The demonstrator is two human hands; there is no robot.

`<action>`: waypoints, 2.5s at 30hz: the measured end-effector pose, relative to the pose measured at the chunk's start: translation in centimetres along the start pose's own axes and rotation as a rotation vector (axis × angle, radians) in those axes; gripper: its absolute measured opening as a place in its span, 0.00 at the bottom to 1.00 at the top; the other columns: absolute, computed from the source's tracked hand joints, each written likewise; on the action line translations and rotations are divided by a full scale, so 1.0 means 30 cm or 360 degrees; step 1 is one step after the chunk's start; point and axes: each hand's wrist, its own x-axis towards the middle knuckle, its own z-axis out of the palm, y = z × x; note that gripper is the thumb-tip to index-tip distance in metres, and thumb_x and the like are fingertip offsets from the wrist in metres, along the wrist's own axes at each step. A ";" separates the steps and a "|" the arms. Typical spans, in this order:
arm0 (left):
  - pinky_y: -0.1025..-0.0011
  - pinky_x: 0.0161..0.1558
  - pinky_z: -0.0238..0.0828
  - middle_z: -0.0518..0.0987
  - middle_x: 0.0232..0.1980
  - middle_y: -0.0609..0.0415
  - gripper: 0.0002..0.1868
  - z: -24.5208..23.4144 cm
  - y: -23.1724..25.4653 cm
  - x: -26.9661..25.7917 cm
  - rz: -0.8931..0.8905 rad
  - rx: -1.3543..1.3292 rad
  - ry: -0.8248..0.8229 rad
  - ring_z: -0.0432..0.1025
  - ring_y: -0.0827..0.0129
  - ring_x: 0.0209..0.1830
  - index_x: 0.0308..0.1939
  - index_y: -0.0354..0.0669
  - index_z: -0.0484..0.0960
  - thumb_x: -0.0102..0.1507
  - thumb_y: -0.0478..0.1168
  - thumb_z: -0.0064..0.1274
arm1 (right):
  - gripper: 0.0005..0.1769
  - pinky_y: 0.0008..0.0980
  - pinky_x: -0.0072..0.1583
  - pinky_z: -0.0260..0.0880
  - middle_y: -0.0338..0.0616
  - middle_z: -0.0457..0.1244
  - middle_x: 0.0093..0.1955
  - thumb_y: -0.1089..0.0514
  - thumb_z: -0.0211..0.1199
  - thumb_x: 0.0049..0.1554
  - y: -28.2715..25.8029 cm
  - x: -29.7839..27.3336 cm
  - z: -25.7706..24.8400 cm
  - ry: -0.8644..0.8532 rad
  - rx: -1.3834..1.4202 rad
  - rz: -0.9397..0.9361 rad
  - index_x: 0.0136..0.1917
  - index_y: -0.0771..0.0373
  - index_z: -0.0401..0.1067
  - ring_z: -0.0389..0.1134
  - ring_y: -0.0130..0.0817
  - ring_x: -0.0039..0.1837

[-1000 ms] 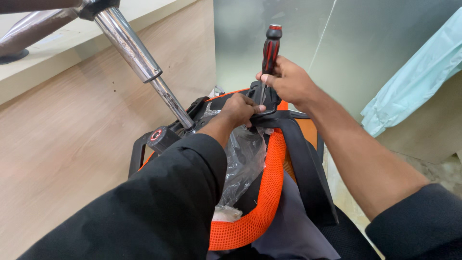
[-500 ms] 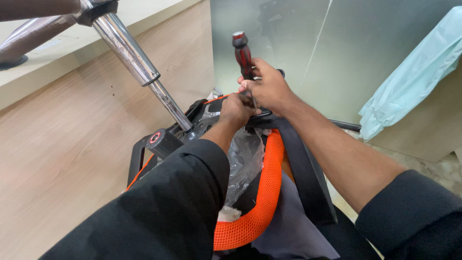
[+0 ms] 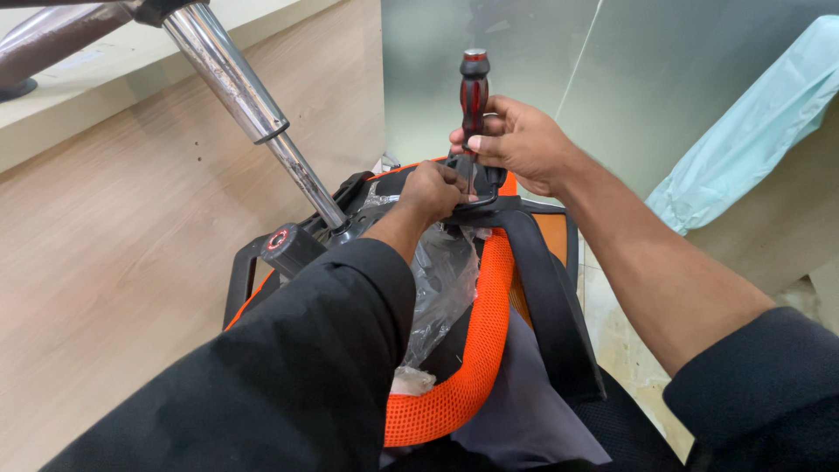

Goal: The person uses a screwdriver to tighten screws on the central hub of an orange office chair base. They rotate the base to access different screw locations and continue fastening components together.

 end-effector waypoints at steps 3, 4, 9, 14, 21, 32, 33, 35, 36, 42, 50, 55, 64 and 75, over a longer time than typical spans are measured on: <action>0.72 0.28 0.73 0.84 0.31 0.57 0.14 -0.007 0.016 -0.015 -0.0089 -0.0127 -0.0013 0.74 0.75 0.25 0.38 0.40 0.91 0.51 0.40 0.73 | 0.31 0.31 0.57 0.75 0.44 0.71 0.50 0.65 0.70 0.51 -0.009 -0.027 0.029 0.0123 -0.0325 -0.0199 0.66 0.67 0.67 0.74 0.30 0.53; 0.73 0.28 0.73 0.85 0.31 0.58 0.15 -0.013 0.023 -0.024 -0.0111 -0.0168 0.0005 0.75 0.77 0.26 0.39 0.40 0.91 0.50 0.42 0.73 | 0.32 0.30 0.56 0.74 0.45 0.71 0.50 0.64 0.72 0.50 -0.007 -0.033 0.055 0.0186 -0.0499 -0.0300 0.67 0.67 0.67 0.73 0.29 0.52; 0.71 0.26 0.71 0.83 0.31 0.52 0.22 -0.015 0.074 -0.053 -0.0206 0.0005 0.0006 0.71 0.72 0.20 0.46 0.41 0.89 0.53 0.49 0.72 | 0.27 0.39 0.46 0.74 0.45 0.68 0.48 0.62 0.71 0.53 0.004 -0.051 0.121 0.0386 -0.0732 -0.0135 0.65 0.66 0.69 0.70 0.32 0.48; 0.71 0.25 0.73 0.85 0.33 0.55 0.26 -0.011 0.088 -0.050 -0.0197 0.0005 -0.0004 0.71 0.71 0.17 0.46 0.38 0.88 0.51 0.51 0.72 | 0.20 0.34 0.59 0.73 0.39 0.71 0.52 0.64 0.65 0.55 -0.001 -0.011 0.052 0.0024 -0.0448 -0.0012 0.61 0.66 0.70 0.72 0.29 0.55; 0.71 0.24 0.71 0.88 0.34 0.57 0.19 -0.012 0.057 -0.065 -0.0109 -0.0213 0.0063 0.73 0.75 0.20 0.43 0.36 0.90 0.52 0.43 0.69 | 0.23 0.34 0.58 0.73 0.48 0.70 0.52 0.68 0.73 0.49 0.000 -0.033 0.079 0.0167 -0.0602 -0.0122 0.58 0.69 0.73 0.71 0.32 0.52; 0.71 0.22 0.68 0.82 0.28 0.52 0.18 -0.001 0.003 -0.019 -0.0046 -0.0282 -0.0014 0.70 0.69 0.18 0.39 0.32 0.88 0.54 0.43 0.70 | 0.26 0.29 0.59 0.72 0.41 0.70 0.57 0.68 0.61 0.54 0.019 0.017 0.041 -0.0206 -0.0639 -0.0005 0.67 0.62 0.68 0.70 0.27 0.59; 0.71 0.22 0.68 0.82 0.28 0.53 0.17 -0.002 0.004 -0.021 -0.0015 -0.0274 -0.0019 0.70 0.69 0.18 0.39 0.33 0.88 0.54 0.44 0.70 | 0.27 0.29 0.59 0.71 0.41 0.70 0.55 0.67 0.63 0.54 0.022 0.021 0.046 -0.0221 -0.0748 -0.0066 0.67 0.62 0.68 0.70 0.27 0.58; 0.71 0.23 0.69 0.83 0.29 0.53 0.17 -0.008 0.010 -0.035 -0.0026 -0.0245 0.0002 0.71 0.70 0.19 0.39 0.33 0.88 0.55 0.45 0.69 | 0.27 0.31 0.57 0.71 0.41 0.69 0.53 0.66 0.68 0.52 0.024 0.020 0.064 -0.0137 -0.0884 -0.0085 0.65 0.63 0.70 0.70 0.29 0.55; 0.71 0.24 0.70 0.83 0.29 0.53 0.17 -0.007 0.015 -0.046 -0.0068 -0.0228 0.0026 0.72 0.71 0.19 0.39 0.32 0.88 0.56 0.45 0.68 | 0.26 0.33 0.55 0.73 0.42 0.69 0.51 0.65 0.71 0.50 0.026 0.010 0.072 -0.0036 -0.0915 -0.0037 0.62 0.65 0.72 0.70 0.30 0.53; 0.70 0.28 0.74 0.84 0.30 0.51 0.14 -0.020 0.048 -0.097 -0.0152 -0.0212 0.0231 0.75 0.71 0.21 0.41 0.34 0.89 0.57 0.42 0.64 | 0.29 0.32 0.55 0.72 0.48 0.67 0.49 0.59 0.80 0.48 0.029 -0.024 0.118 0.0236 -0.1321 -0.0203 0.57 0.71 0.69 0.68 0.34 0.51; 0.69 0.23 0.71 0.84 0.31 0.51 0.18 -0.034 0.029 -0.078 -0.0059 -0.0309 0.0113 0.73 0.71 0.20 0.40 0.33 0.89 0.51 0.43 0.72 | 0.25 0.29 0.57 0.71 0.44 0.68 0.59 0.69 0.59 0.58 0.034 -0.007 0.083 -0.0116 -0.0729 -0.0037 0.68 0.64 0.67 0.70 0.30 0.60; 0.71 0.27 0.74 0.84 0.32 0.51 0.19 -0.029 0.026 -0.087 -0.0180 -0.0138 0.0168 0.74 0.71 0.21 0.40 0.36 0.89 0.54 0.47 0.70 | 0.26 0.32 0.51 0.76 0.46 0.69 0.54 0.68 0.69 0.51 0.047 -0.031 0.117 0.0180 -0.0682 -0.0010 0.64 0.66 0.72 0.71 0.32 0.54; 0.70 0.25 0.76 0.85 0.35 0.53 0.17 -0.033 0.029 -0.085 -0.0138 -0.0272 0.0161 0.76 0.72 0.23 0.40 0.34 0.87 0.53 0.41 0.72 | 0.33 0.32 0.64 0.71 0.41 0.67 0.61 0.68 0.64 0.52 0.035 0.044 0.077 -0.0238 -0.0577 -0.0077 0.70 0.61 0.65 0.69 0.29 0.63; 0.70 0.36 0.72 0.85 0.38 0.50 0.15 -0.037 -0.018 -0.062 -0.0017 -0.0012 0.0185 0.76 0.70 0.34 0.43 0.34 0.86 0.57 0.39 0.69 | 0.27 0.31 0.52 0.74 0.47 0.70 0.44 0.60 0.80 0.41 0.032 -0.017 0.134 0.0296 -0.1148 -0.0481 0.52 0.68 0.75 0.71 0.32 0.45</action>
